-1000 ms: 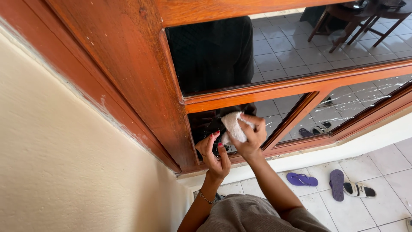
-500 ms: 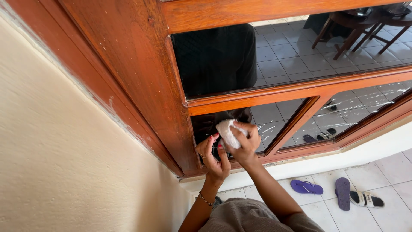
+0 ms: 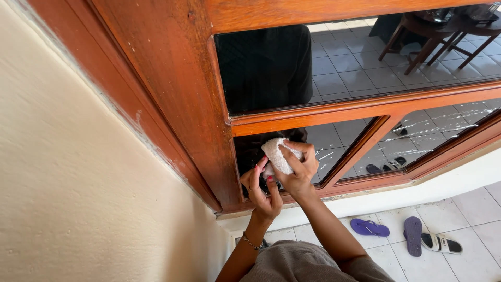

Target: Cleaning a window pane on a wooden door/frame using a cloth.

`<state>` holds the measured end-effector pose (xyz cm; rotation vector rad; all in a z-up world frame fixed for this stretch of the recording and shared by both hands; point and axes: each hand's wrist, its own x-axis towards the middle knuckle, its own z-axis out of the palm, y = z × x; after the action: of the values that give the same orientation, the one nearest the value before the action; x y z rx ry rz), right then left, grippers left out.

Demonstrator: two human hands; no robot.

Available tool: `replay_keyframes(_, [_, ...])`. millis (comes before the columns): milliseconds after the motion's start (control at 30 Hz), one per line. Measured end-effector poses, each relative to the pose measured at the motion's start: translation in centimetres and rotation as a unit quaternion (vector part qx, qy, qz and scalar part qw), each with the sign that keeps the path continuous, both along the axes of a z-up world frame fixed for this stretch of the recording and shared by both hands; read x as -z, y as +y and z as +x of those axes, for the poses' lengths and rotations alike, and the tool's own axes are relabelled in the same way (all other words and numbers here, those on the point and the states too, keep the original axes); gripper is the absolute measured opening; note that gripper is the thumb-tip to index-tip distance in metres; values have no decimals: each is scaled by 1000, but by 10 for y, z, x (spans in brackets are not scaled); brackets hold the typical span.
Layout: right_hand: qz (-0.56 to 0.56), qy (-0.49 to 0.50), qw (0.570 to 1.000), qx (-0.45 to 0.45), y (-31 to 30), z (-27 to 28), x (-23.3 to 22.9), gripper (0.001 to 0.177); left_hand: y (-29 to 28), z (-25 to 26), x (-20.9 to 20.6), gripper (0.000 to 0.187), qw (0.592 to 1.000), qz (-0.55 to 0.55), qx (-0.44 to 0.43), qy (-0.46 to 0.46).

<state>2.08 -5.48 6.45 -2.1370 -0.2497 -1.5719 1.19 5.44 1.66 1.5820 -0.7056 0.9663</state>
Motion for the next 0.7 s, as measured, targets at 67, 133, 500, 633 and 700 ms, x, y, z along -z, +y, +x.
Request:
replay_keyframes(67, [10,3,1000,-1,1,-1,-5,49,-1,-2,0,53,1000,-11,4,-1])
replay_keyframes(133, [18,5,1000,-3,1,-3,-1,48,-1,-1,2,53,1000,-23,9,-1])
replay_keyframes(500, [11,45,998,-32,10,-6,-23,47,3,-2,-5,52,999,-38,-17,-30])
replay_keyframes(633, [-23,35,998,-45,3,-6,-3,50,5,-1,3,51,999,-35,-18,-20])
replay_keyframes(700, [-14,41,997,-62,5,-10,15,50,8,1,-1,49,999,-38,-17,-21])
